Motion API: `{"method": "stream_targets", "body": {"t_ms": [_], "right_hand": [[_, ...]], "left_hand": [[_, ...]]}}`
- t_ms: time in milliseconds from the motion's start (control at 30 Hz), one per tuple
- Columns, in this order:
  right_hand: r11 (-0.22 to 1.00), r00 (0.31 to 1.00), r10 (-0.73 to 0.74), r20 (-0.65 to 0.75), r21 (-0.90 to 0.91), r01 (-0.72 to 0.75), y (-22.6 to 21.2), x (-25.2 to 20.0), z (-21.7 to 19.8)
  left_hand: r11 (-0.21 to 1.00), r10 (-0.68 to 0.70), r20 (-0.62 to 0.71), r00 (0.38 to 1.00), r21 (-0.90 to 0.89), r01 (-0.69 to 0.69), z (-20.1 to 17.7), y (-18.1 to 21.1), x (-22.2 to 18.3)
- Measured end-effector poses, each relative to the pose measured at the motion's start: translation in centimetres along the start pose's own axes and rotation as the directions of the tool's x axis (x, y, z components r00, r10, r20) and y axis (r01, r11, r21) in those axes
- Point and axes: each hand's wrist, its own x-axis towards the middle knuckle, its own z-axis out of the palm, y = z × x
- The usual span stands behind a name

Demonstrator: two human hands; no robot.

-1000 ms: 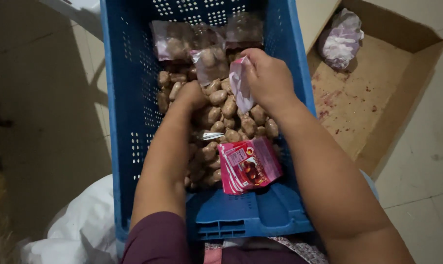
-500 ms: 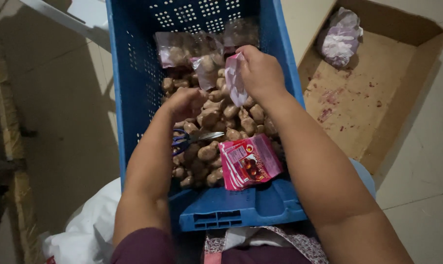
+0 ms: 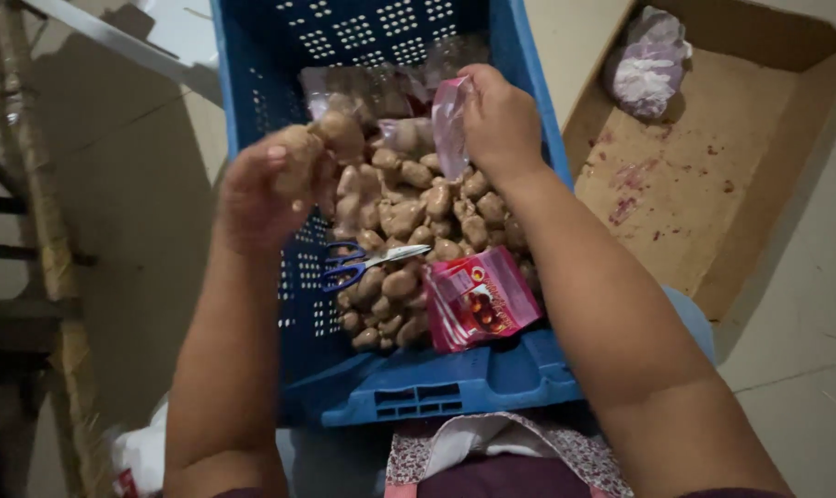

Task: The person places ginger roots into small plastic bags, seals the bags by hand, and organizes the bags and remaining ginger within a blue plastic crate.

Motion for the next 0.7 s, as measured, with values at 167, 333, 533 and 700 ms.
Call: {"method": "stream_targets", "body": {"t_ms": [167, 333, 533, 700], "right_hand": [[0.999, 0.995, -0.019, 0.101, -0.043, 0.024, -0.1, -0.4, 0.9], [0.983, 0.949, 0.147, 0.28, -0.146, -0.109, 0.9, -0.6, 1.9], [0.976, 0.928, 0.192, 0.318, -0.161, -0.147, 0.4, -0.7, 2.0], [0.974, 0.938, 0.163, 0.307, -0.201, -0.103, 0.0, -0.7, 1.8]], "left_hand": [[0.931, 0.258, 0.089, 0.962, 0.243, -0.273, 2.0, 1.2, -1.8], [0.939, 0.169, -0.097, 0.981, -0.285, -0.19, 4.0, -1.6, -2.6], [0.838, -0.451, -0.434, 0.78, -0.506, 0.203, -1.8, -9.5, -2.2], [0.954, -0.286, -0.533, 0.796, -0.236, 0.184, -0.1, -10.0, -2.5]]}}
